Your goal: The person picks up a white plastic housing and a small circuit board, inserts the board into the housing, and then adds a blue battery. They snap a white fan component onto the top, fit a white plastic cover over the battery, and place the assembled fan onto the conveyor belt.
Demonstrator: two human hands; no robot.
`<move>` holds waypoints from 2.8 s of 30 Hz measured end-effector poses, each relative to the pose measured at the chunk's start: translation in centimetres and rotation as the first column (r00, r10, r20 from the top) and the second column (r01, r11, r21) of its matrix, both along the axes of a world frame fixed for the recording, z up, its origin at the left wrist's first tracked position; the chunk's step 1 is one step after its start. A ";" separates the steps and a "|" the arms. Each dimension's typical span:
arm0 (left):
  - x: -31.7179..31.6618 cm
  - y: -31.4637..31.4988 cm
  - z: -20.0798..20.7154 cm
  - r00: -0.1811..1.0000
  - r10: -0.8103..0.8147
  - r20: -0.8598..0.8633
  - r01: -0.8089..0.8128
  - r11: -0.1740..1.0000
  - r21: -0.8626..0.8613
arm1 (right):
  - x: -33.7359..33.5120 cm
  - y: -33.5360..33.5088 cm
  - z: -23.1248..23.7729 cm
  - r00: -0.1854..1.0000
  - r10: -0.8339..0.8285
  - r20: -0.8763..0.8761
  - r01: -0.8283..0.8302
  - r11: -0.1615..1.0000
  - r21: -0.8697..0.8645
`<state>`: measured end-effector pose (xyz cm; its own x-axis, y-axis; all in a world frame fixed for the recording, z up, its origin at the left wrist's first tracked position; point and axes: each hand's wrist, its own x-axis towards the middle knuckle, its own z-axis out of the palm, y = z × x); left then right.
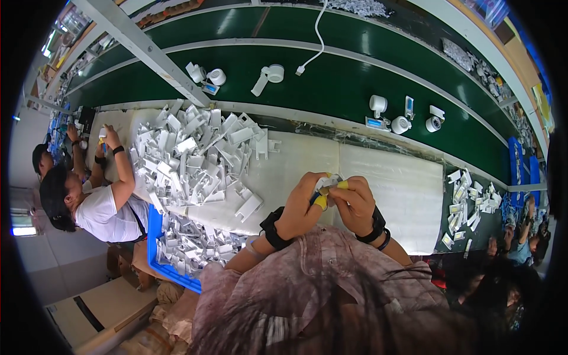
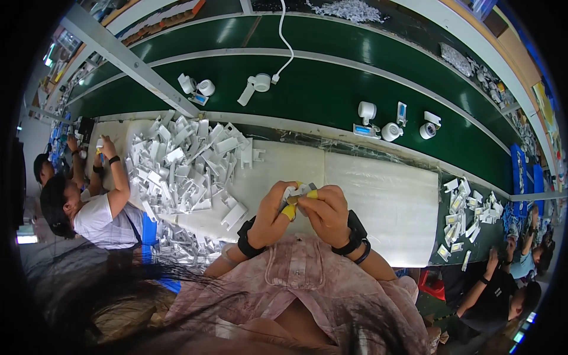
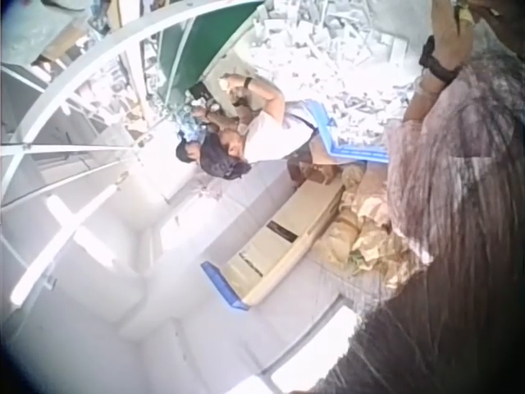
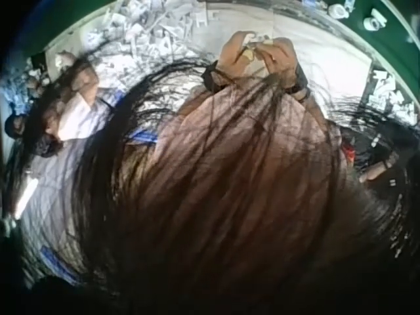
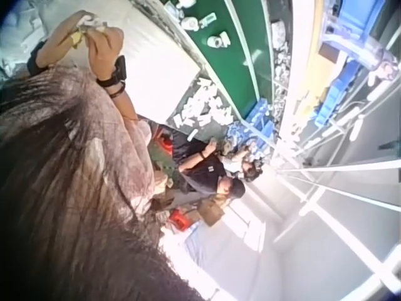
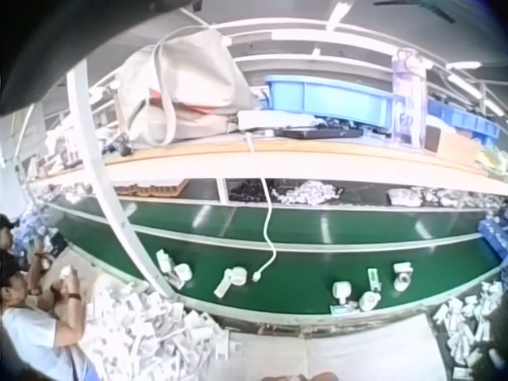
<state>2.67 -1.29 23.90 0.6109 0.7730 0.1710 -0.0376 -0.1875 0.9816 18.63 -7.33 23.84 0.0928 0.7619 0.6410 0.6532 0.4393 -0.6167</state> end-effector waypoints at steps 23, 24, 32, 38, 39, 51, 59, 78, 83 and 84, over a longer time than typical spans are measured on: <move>-0.1 0.0 -0.5 0.992 -0.056 0.115 0.039 0.988 0.151 | 0.0 -0.1 0.4 0.999 -0.010 0.052 0.012 0.999 -0.037; -0.2 -0.1 -0.6 0.995 -0.053 0.082 0.042 0.990 0.136 | 0.1 -0.1 0.4 0.998 -0.011 0.055 0.013 0.999 -0.029; -0.4 -0.6 -0.7 0.999 -0.043 0.025 0.043 0.999 0.027 | 0.0 -0.3 0.4 0.999 -0.014 0.043 0.016 0.999 -0.037; -0.1 -0.7 -0.9 1.000 -0.028 -0.006 0.028 0.998 0.051 | 0.1 -0.3 0.4 0.998 -0.025 0.065 0.026 0.999 -0.020; 0.0 -0.7 -1.0 1.000 -0.008 0.004 0.008 0.998 0.063 | 0.1 -0.3 0.4 0.997 -0.025 0.076 0.026 0.999 -0.019; 0.7 1.2 -2.4 0.996 -0.059 -0.060 0.037 0.948 -0.315 | 0.7 0.9 -1.1 0.991 -0.020 0.130 0.044 0.981 -0.187; 4.3 9.5 -7.9 0.999 -0.029 -0.039 0.006 0.872 -0.489 | 4.7 3.1 -5.0 0.993 -0.096 0.074 0.117 0.927 -0.357; 8.1 30.6 -18.0 0.605 0.786 -0.127 -0.691 0.598 0.407 | 23.5 18.7 -12.6 0.631 0.108 0.768 0.137 0.959 -0.247; 4.9 18.4 -17.8 0.946 0.304 -0.113 -0.310 0.950 -0.042 | 21.8 18.9 -12.2 0.735 0.184 0.653 0.063 0.940 -0.335; 4.4 16.3 -16.7 0.970 0.223 -0.098 -0.236 0.958 -0.160 | 21.2 18.9 -12.1 0.784 0.196 0.589 0.027 0.937 -0.347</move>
